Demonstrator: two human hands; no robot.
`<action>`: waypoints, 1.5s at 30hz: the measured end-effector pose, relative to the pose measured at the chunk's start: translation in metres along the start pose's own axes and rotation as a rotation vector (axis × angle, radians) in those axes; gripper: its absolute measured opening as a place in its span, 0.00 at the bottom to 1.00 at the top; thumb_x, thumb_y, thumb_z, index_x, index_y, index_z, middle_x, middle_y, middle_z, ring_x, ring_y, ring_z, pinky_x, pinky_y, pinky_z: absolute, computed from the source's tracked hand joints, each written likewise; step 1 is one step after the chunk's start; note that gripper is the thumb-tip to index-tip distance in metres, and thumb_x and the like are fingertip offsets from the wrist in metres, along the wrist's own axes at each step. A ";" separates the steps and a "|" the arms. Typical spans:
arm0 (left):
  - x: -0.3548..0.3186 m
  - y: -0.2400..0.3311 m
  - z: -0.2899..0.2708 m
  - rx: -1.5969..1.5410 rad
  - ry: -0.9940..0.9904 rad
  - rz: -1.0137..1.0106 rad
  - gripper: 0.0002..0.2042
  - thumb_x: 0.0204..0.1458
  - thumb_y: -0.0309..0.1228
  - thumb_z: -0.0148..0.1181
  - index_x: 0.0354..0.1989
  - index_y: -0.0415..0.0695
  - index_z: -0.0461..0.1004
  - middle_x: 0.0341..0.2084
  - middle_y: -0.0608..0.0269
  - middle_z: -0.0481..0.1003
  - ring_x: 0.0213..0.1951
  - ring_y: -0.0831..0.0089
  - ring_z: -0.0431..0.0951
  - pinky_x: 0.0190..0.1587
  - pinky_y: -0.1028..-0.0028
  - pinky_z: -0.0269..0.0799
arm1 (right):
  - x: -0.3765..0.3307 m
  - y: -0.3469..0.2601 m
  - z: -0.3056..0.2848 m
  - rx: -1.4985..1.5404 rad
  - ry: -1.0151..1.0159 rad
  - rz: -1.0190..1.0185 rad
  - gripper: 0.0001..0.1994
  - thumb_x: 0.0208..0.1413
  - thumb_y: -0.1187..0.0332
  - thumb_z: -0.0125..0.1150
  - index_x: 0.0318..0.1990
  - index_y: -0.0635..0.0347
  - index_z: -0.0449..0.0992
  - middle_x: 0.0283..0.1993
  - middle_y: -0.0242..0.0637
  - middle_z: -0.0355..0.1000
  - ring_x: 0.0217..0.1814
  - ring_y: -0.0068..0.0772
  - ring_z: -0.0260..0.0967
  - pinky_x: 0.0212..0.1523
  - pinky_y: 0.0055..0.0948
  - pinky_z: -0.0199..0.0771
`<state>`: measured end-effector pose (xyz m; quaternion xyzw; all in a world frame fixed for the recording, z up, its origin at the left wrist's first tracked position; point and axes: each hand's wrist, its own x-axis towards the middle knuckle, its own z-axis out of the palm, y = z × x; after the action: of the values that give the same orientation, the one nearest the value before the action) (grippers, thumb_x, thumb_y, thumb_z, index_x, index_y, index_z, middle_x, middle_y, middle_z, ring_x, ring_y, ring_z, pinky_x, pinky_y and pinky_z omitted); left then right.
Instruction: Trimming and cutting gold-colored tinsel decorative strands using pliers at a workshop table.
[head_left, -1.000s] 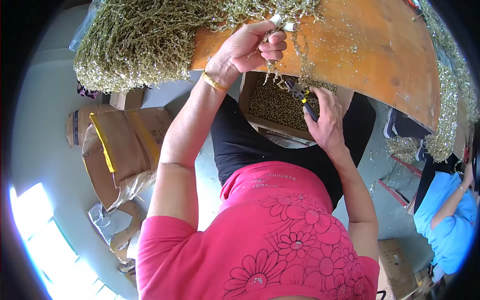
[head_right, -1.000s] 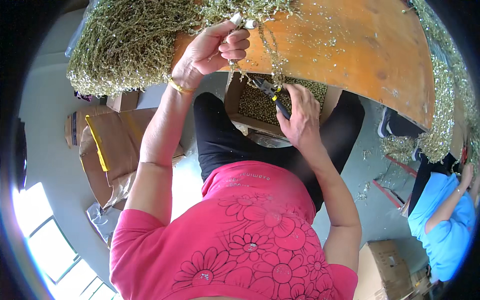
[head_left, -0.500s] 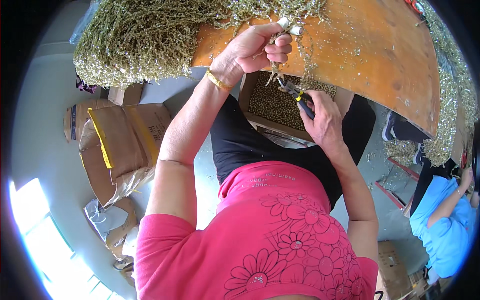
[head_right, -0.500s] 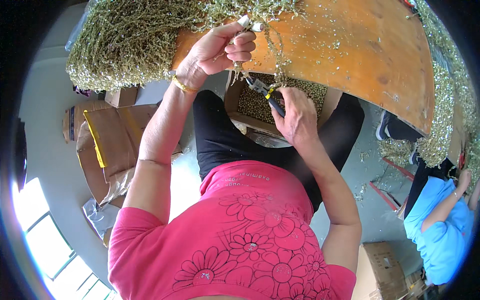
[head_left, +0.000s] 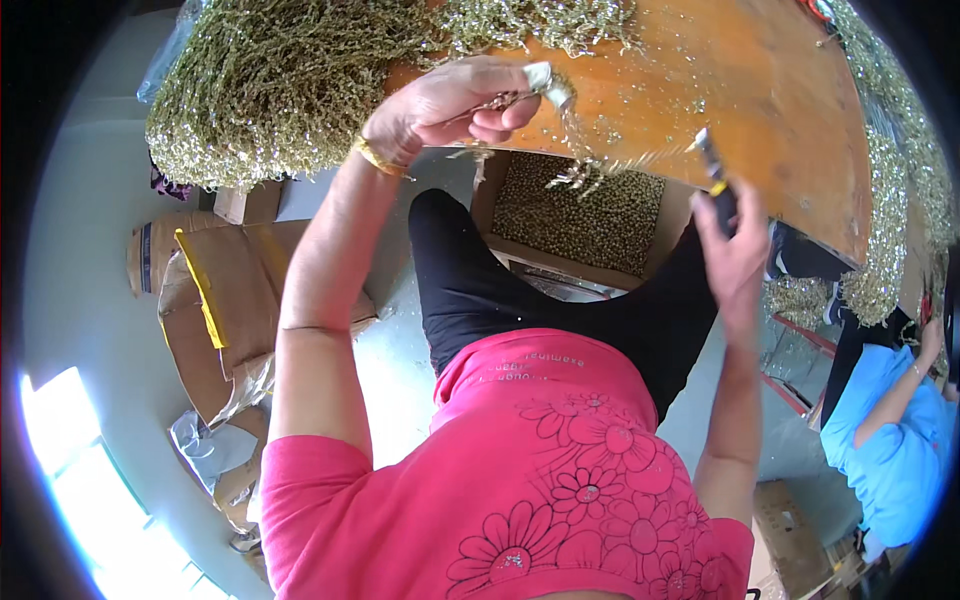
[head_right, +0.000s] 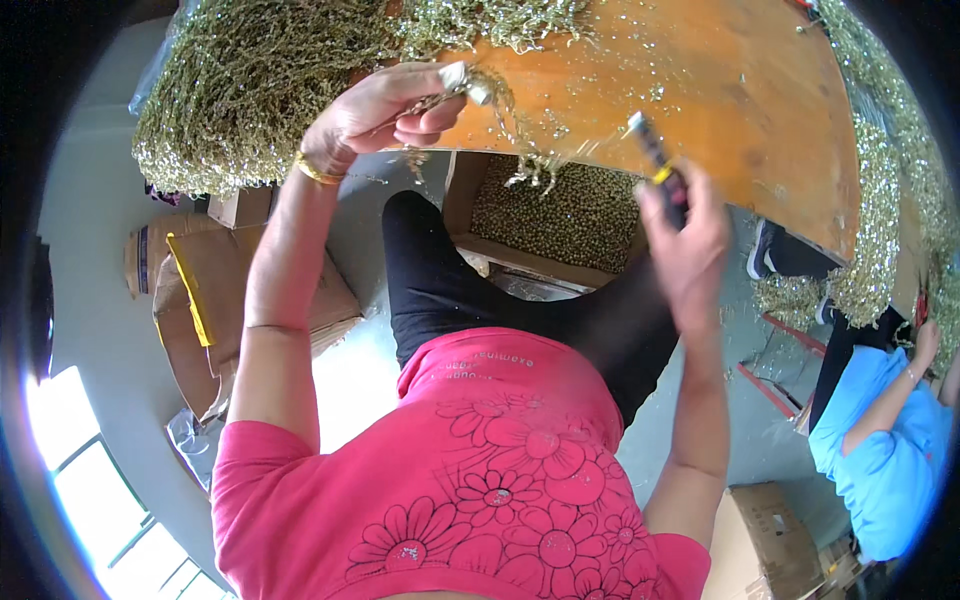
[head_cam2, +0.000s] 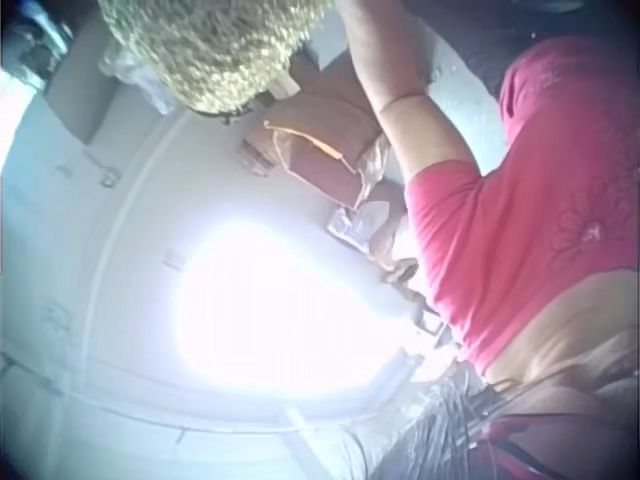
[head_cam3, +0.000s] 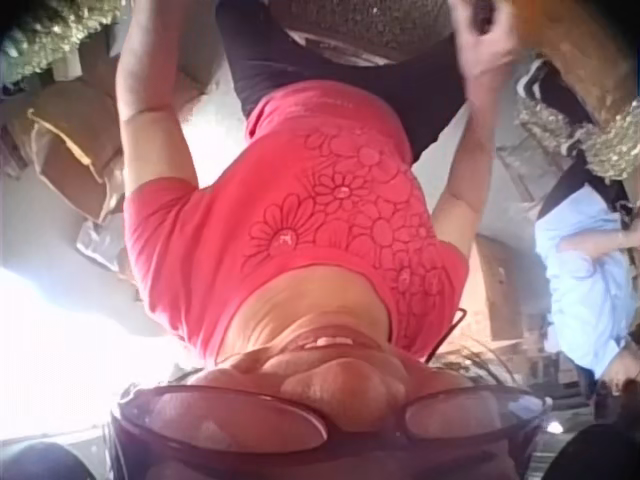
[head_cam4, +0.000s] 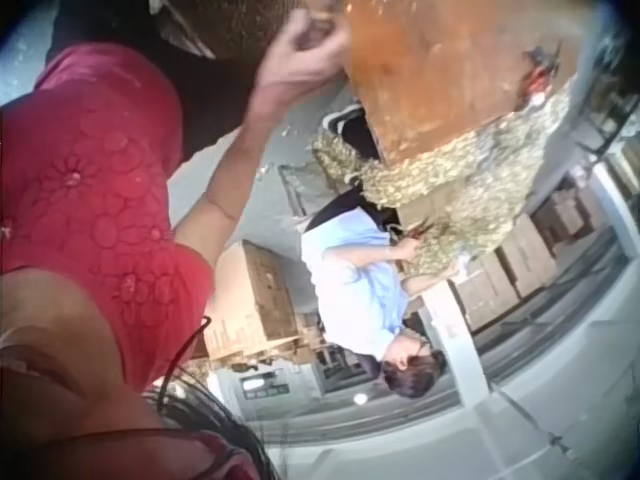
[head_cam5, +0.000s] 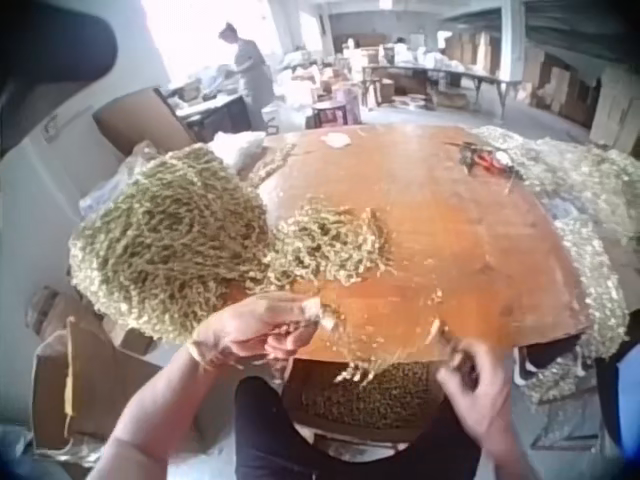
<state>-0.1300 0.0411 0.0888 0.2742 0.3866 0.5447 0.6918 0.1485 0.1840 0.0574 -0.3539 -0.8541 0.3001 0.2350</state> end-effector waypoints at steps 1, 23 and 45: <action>-0.001 0.004 0.004 0.167 0.052 -0.045 0.13 0.56 0.34 0.44 0.39 0.35 0.65 0.15 0.71 0.63 0.14 0.88 0.55 0.13 0.88 0.49 | 0.017 0.013 -0.005 -0.102 0.087 -0.035 0.20 0.46 0.58 0.59 0.43 0.63 0.68 0.35 0.41 0.68 0.35 0.34 0.66 0.38 0.30 0.65; -0.018 0.134 0.056 1.149 0.212 -0.289 0.13 0.53 0.39 0.51 0.31 0.40 0.71 0.13 0.73 0.65 0.14 0.86 0.61 0.14 0.85 0.53 | 0.030 -0.008 0.073 0.926 -1.030 -0.081 0.12 0.58 0.65 0.44 0.45 0.62 0.66 0.28 0.30 0.67 0.30 0.20 0.65 0.33 0.17 0.64; 0.234 0.115 0.008 1.071 -0.203 -0.040 0.18 0.48 0.36 0.54 0.44 0.37 0.70 0.23 0.63 0.72 0.21 0.81 0.68 0.28 0.81 0.68 | -0.013 0.145 -0.124 1.136 -0.504 0.435 0.12 0.57 0.66 0.44 0.43 0.65 0.65 0.18 0.25 0.57 0.14 0.14 0.50 0.15 0.16 0.51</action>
<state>-0.1600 0.2970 0.1297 0.6322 0.5464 0.2290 0.4994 0.3005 0.2995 0.0449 -0.2585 -0.5008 0.8184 0.1121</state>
